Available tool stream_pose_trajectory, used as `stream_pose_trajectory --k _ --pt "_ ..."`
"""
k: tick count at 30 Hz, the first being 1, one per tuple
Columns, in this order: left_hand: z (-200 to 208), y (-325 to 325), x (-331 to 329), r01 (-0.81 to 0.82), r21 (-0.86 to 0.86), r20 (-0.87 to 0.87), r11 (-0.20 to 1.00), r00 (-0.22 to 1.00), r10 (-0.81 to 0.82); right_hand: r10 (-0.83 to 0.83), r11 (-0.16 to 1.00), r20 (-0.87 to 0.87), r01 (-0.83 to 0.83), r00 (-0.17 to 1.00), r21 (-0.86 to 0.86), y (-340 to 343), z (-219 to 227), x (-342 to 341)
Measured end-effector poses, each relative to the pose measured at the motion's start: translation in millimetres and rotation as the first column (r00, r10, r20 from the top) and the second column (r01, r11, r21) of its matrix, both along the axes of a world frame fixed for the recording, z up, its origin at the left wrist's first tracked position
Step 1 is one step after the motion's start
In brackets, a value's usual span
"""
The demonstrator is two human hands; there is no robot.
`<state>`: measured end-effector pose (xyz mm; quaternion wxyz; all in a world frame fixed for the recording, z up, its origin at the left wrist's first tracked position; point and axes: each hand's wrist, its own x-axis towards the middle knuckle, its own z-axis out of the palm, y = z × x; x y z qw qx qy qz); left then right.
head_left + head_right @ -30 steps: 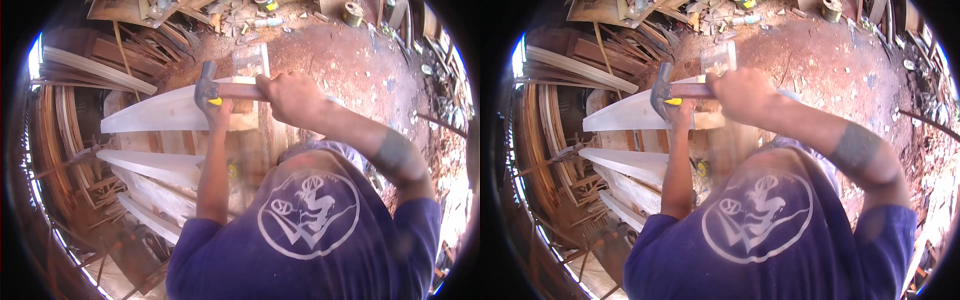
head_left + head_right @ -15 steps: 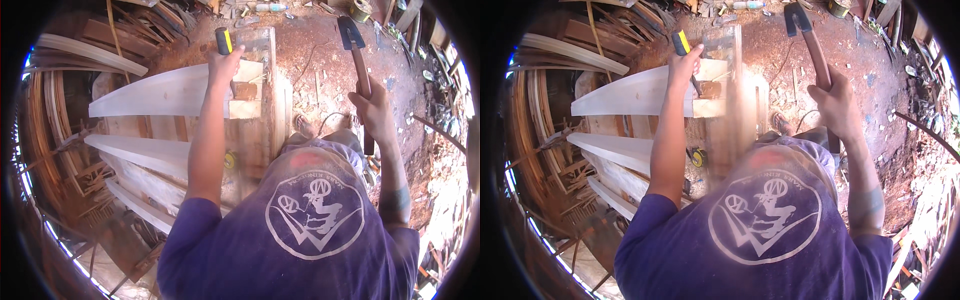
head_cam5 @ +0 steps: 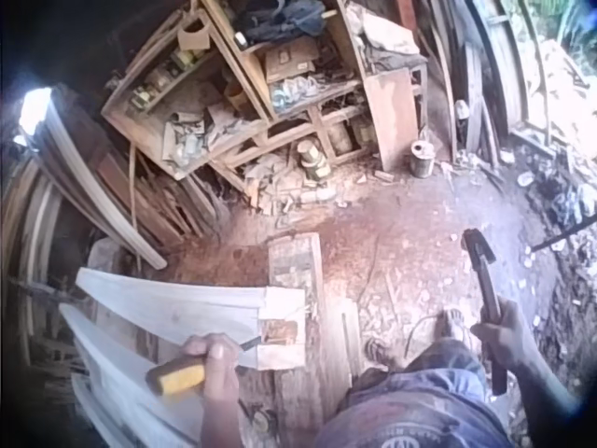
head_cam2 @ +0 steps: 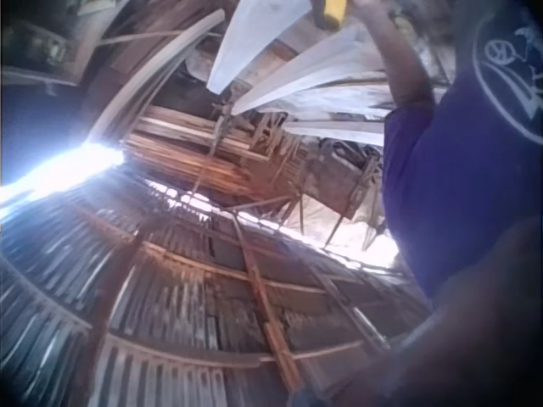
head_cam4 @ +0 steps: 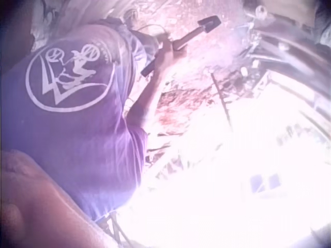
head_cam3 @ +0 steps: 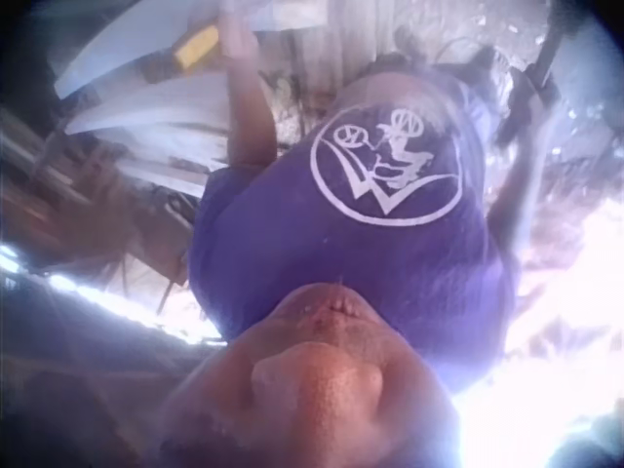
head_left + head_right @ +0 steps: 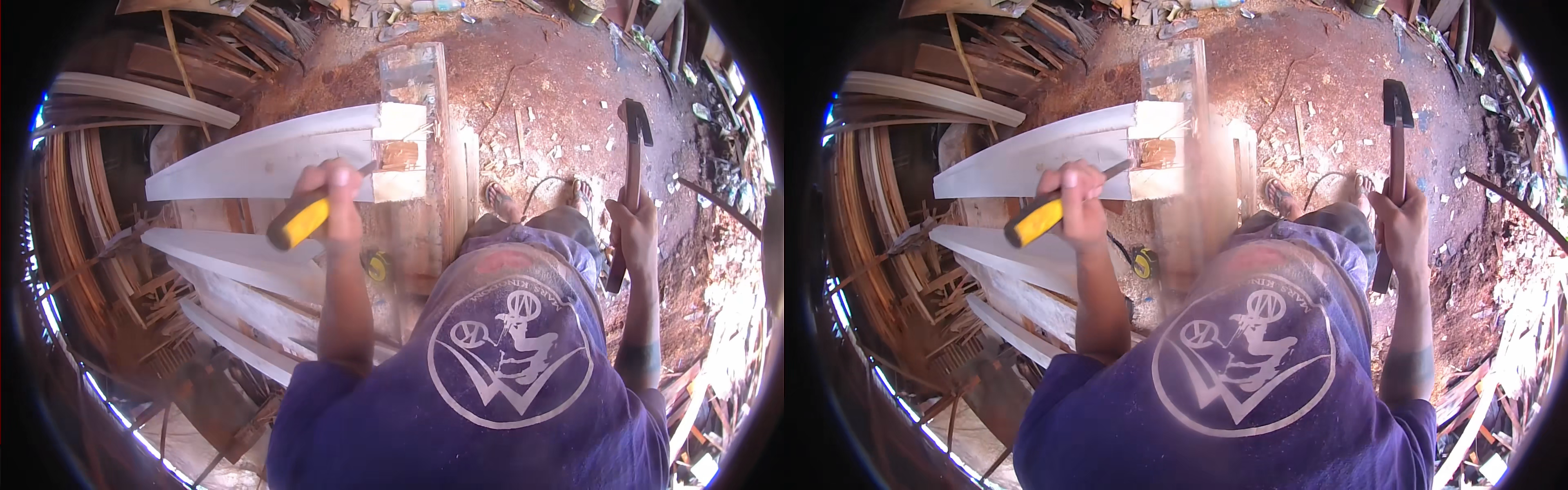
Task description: The person uses a hammer and a chisel to cut a notch into a wooden beam, striking the chisel with the hammer to remove small pieces of wood.
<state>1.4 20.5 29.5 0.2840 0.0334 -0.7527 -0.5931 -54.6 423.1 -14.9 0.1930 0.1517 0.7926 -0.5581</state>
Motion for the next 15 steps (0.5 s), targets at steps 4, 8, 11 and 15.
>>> stream_pose_trajectory --k 4,8,11,15 --pt "-22 54 -21 0.241 -0.015 0.349 0.970 0.911 -0.221 0.016 0.998 0.036 -0.013 0.999 -0.068 -7 0 -6" --pt "-55 95 -42 0.453 -0.229 0.468 0.862 0.827 -0.311 0.024 0.997 0.060 -0.019 0.998 -0.072 -10 -2 2" --pt "-49 91 -58 0.500 -0.367 0.520 0.785 0.809 -0.272 -0.009 0.999 0.095 0.014 0.995 -0.048 1 -16 12" --pt "-48 55 -71 0.410 -0.115 0.589 0.905 0.761 -0.270 -0.043 0.998 0.126 0.048 0.991 -0.036 14 -28 14"
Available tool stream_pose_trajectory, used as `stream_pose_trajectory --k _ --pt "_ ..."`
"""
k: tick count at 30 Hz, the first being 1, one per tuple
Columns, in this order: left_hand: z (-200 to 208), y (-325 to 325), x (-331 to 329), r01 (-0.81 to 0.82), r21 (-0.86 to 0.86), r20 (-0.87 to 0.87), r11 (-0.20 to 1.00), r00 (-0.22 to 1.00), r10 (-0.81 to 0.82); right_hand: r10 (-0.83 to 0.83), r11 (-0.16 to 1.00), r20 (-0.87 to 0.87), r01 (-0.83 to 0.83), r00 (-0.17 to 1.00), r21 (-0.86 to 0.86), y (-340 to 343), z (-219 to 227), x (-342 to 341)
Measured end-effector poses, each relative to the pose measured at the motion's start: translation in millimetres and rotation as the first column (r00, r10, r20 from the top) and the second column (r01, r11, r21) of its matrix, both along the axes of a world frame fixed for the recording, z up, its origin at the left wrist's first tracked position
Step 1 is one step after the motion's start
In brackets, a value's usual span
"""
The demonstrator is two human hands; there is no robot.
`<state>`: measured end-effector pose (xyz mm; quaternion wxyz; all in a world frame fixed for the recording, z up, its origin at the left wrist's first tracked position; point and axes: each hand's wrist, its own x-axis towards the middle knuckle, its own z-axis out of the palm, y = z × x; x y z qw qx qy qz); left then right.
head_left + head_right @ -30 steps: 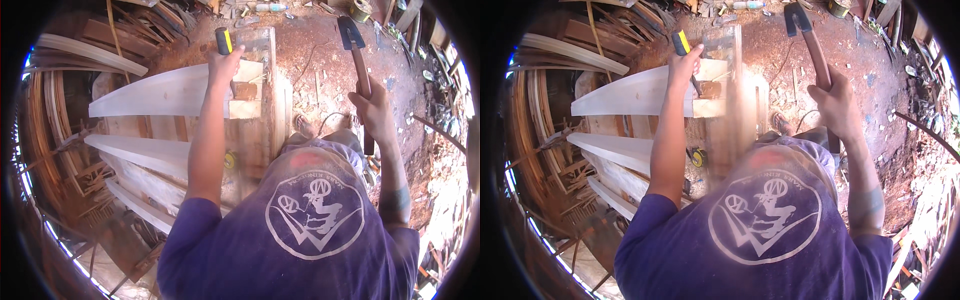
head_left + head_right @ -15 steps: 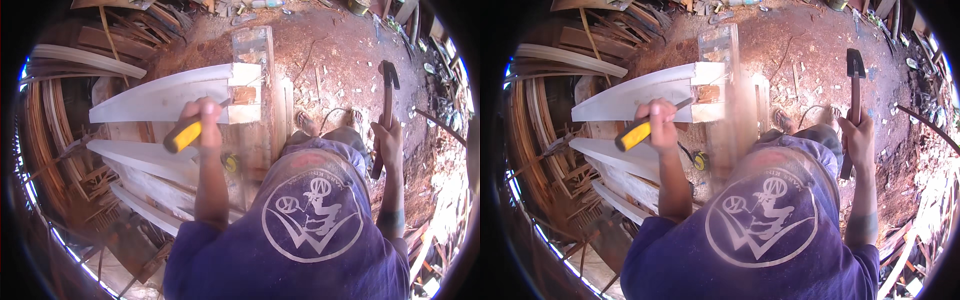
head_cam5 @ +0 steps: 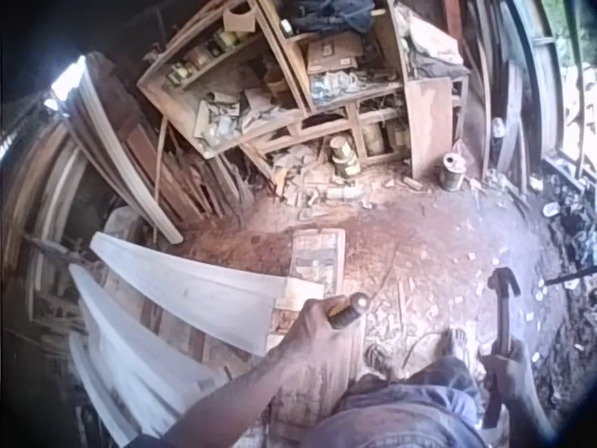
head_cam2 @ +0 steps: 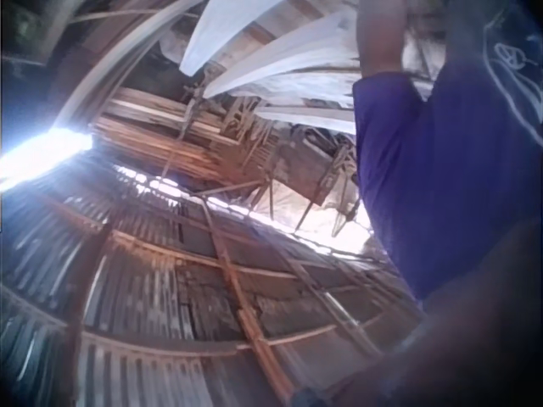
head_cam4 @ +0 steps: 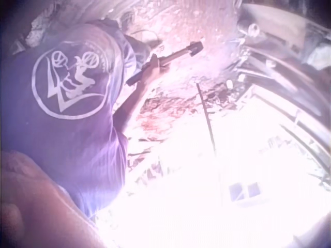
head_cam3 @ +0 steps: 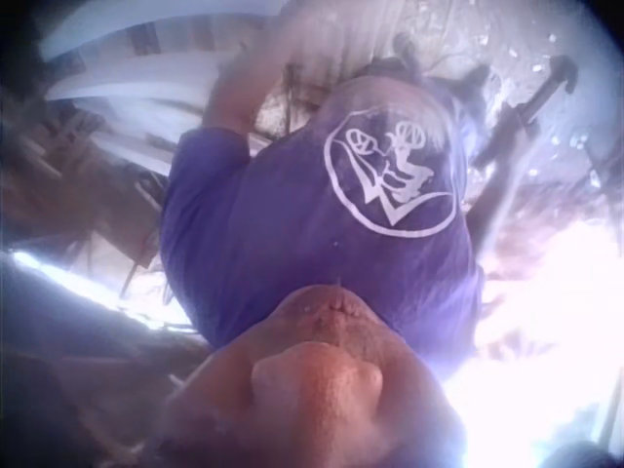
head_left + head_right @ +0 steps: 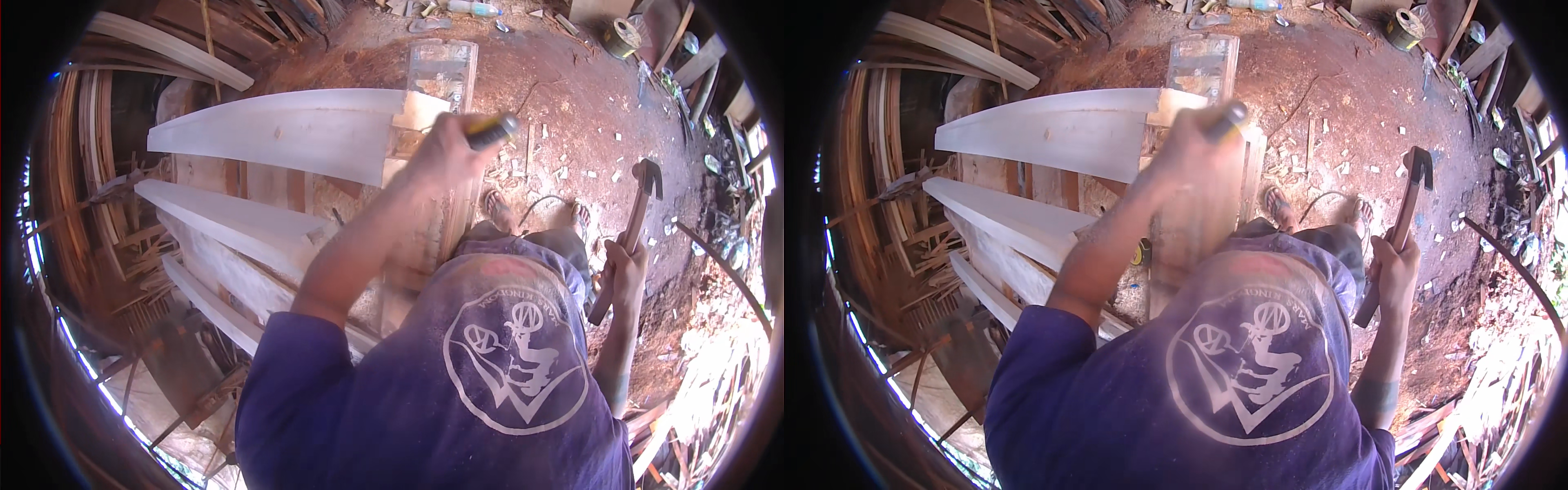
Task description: The person uses a hammer and a chisel to cut a notch into a wooden beam, striking the chisel with the hammer to remove small pieces of wood.
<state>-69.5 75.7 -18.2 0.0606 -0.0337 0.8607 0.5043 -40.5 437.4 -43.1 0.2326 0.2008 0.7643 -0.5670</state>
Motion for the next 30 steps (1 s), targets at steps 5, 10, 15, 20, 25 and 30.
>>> stream_pose_trajectory --k 5,10,15,20,25,30 --pt "46 -50 -9 -0.100 -0.077 -0.345 0.992 0.936 0.067 -0.029 0.999 -0.026 0.031 0.999 0.043 7 6 -3" --pt "86 -73 -31 -0.172 -0.340 -0.476 0.925 0.880 -0.011 -0.035 0.998 -0.015 0.034 0.999 -0.055 4 0 -3" --pt "23 27 8 0.104 -0.143 -0.412 0.984 0.898 -0.154 -0.039 0.995 0.017 0.041 0.999 -0.094 0 -16 7" --pt "-42 49 29 0.163 -0.456 -0.405 0.875 0.837 -0.367 -0.095 0.990 0.087 0.103 0.992 -0.100 14 -24 13" --pt "-43 37 38 0.118 -0.413 -0.357 0.903 0.891 -0.280 -0.184 0.970 0.118 0.200 0.976 -0.138 25 -25 12" --pt "-42 49 31 -0.092 -0.406 -0.394 0.909 0.915 -0.084 -0.226 0.964 0.097 0.237 0.969 -0.121 24 -27 15"
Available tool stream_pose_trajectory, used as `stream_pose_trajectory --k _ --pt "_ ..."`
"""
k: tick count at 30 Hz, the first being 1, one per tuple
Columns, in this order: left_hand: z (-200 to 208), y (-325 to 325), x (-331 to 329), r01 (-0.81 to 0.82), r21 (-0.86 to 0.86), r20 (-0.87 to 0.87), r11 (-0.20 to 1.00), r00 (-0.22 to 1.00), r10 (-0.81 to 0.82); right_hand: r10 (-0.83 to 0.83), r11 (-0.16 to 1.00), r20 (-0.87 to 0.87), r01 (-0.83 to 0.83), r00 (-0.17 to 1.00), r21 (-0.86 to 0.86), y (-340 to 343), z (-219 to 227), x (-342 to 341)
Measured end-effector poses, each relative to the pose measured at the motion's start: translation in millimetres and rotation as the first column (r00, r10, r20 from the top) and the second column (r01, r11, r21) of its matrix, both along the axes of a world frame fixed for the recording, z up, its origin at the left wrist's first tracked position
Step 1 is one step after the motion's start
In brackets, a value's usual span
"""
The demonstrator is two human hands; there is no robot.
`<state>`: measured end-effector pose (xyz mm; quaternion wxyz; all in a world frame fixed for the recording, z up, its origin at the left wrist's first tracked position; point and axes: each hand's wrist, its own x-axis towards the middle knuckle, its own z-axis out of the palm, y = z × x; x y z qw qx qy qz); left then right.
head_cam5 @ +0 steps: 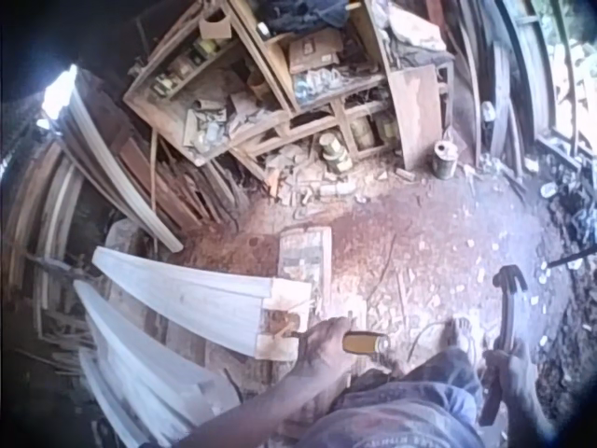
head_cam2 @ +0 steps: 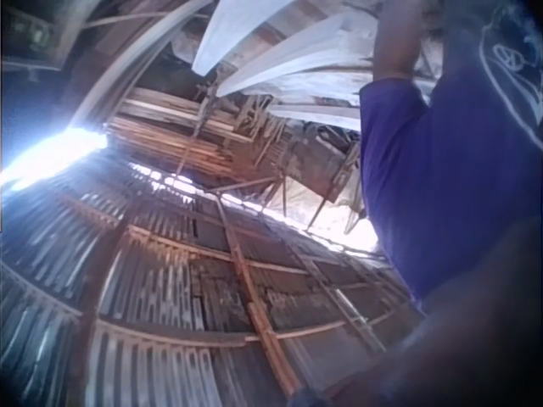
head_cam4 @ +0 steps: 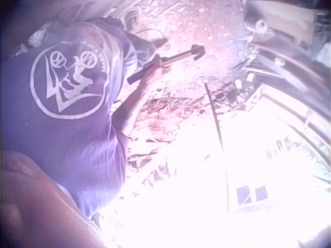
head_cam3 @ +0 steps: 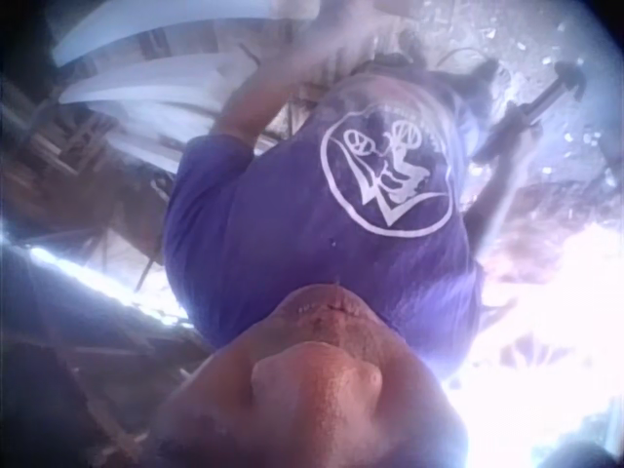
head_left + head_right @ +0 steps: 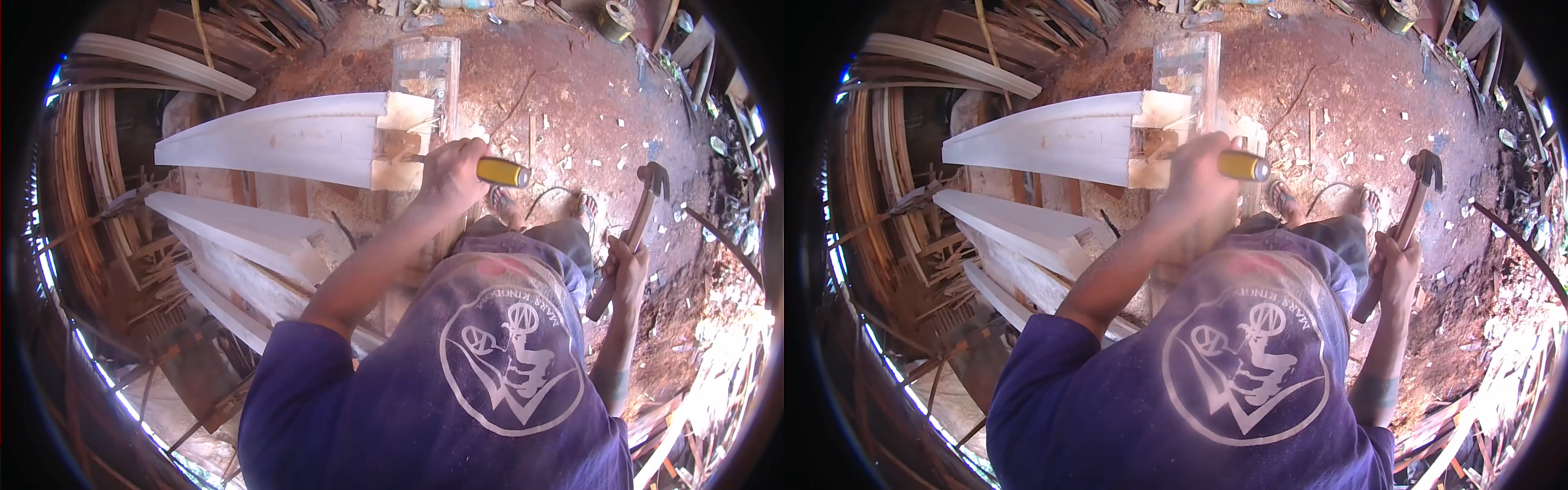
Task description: The person uses a hammer and a chisel to cut a notch into a wooden beam, striking the chisel with the hammer to remove small pieces of wood.
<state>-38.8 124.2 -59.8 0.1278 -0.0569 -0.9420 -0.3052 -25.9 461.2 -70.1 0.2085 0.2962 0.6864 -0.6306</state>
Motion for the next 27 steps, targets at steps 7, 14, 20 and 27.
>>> stream_pose_trajectory --k 7,14,20,27 --pt "-30 -8 -8 -0.081 -0.267 0.095 0.960 0.989 0.110 -0.014 0.994 -0.211 0.036 0.977 0.102 -9 11 -1" --pt "-28 -13 -5 -0.148 -0.217 0.048 0.965 0.986 0.162 0.459 0.888 -0.462 -0.381 0.759 0.258 -95 -3 19" --pt "-20 -19 -1 -0.137 -0.204 0.101 0.969 0.982 0.160 0.120 0.965 -0.415 -0.203 0.902 -0.163 -64 -45 18" --pt "-18 -23 -6 -0.121 -0.156 0.131 0.980 0.981 0.142 0.635 0.771 -0.404 -0.573 0.658 0.278 -111 -16 19"
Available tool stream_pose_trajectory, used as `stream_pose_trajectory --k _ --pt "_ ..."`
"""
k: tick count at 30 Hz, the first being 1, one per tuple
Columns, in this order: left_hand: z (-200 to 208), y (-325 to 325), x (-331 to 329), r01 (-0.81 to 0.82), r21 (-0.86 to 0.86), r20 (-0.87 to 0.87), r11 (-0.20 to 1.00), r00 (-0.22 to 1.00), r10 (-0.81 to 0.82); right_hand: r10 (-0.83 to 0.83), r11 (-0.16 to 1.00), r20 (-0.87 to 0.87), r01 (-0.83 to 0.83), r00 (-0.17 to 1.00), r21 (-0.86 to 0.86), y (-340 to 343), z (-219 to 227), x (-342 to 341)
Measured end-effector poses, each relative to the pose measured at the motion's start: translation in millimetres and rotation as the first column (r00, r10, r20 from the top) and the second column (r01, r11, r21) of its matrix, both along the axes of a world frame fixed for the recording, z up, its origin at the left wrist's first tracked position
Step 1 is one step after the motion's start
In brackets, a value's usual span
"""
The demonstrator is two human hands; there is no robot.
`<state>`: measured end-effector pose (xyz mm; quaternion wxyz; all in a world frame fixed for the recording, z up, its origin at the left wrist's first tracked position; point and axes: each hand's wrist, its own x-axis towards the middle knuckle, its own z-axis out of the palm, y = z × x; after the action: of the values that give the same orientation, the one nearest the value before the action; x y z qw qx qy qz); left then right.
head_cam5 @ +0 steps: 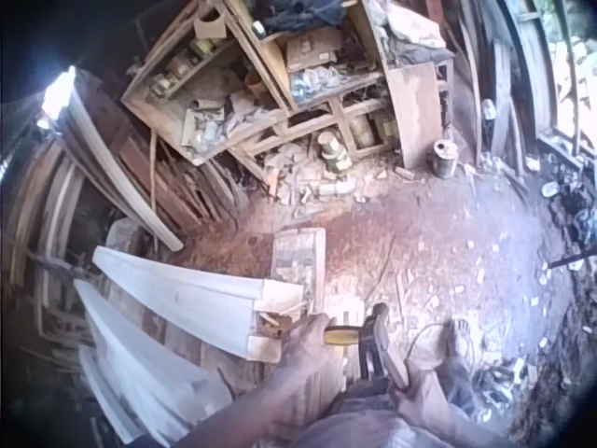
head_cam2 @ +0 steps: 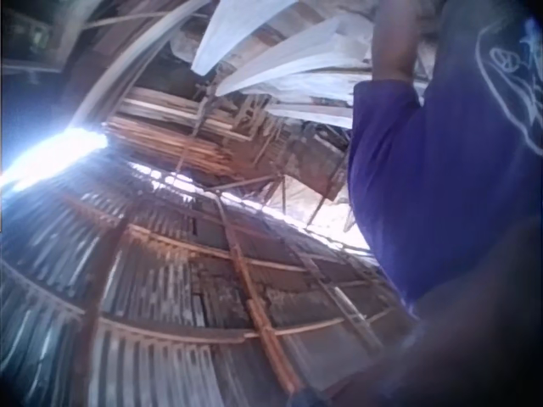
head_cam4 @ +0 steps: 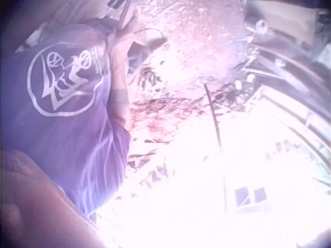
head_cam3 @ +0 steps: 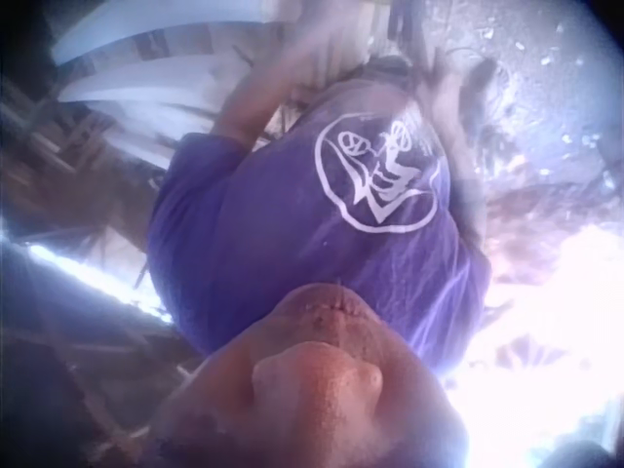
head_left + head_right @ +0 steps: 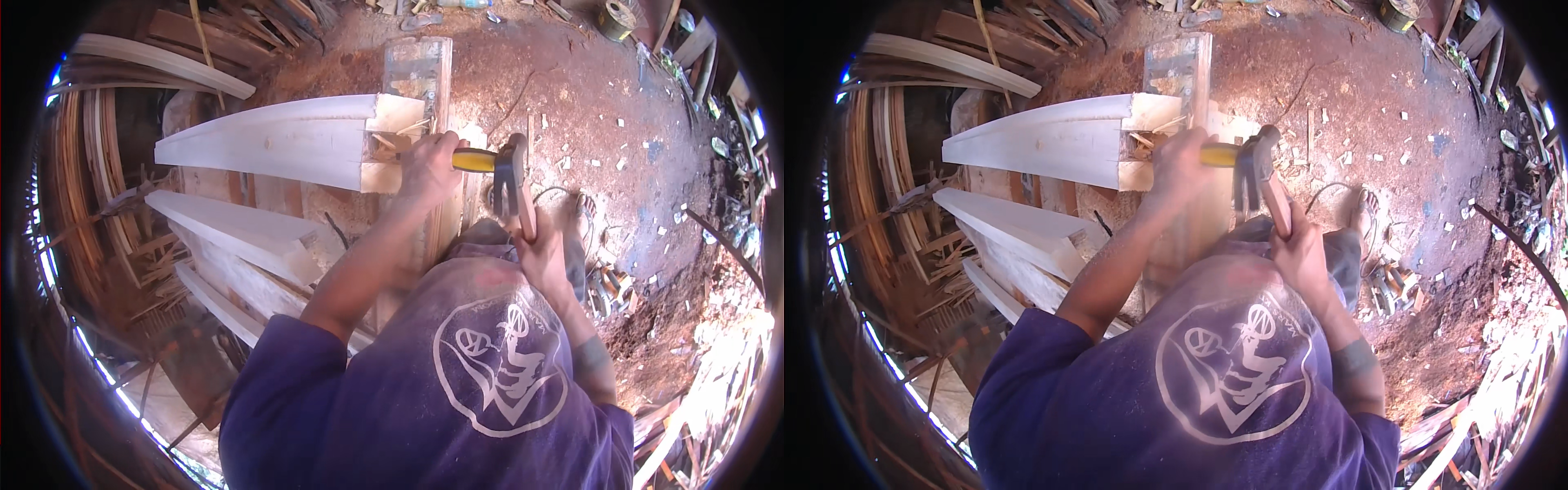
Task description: The person uses a hammer and a chisel to cut a notch into a wooden beam, striking the chisel with the hammer to remove small pieces of wood.
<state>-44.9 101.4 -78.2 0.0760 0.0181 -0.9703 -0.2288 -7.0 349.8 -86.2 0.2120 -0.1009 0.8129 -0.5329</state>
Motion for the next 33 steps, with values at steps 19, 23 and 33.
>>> stream_pose_trajectory --k 19,23,33 --pt "142 -108 1 -0.189 0.937 -0.005 0.295 0.834 0.551 -0.433 0.879 0.391 0.477 0.812 -0.017 67 7 -45" --pt "126 -91 1 -0.338 0.886 0.078 0.318 0.784 0.616 -0.430 0.884 0.396 0.468 0.811 0.002 63 6 -43" --pt "98 -60 -59 -0.242 0.947 0.093 0.212 0.837 0.539 -0.424 0.885 0.444 0.465 0.789 0.019 63 15 -57"
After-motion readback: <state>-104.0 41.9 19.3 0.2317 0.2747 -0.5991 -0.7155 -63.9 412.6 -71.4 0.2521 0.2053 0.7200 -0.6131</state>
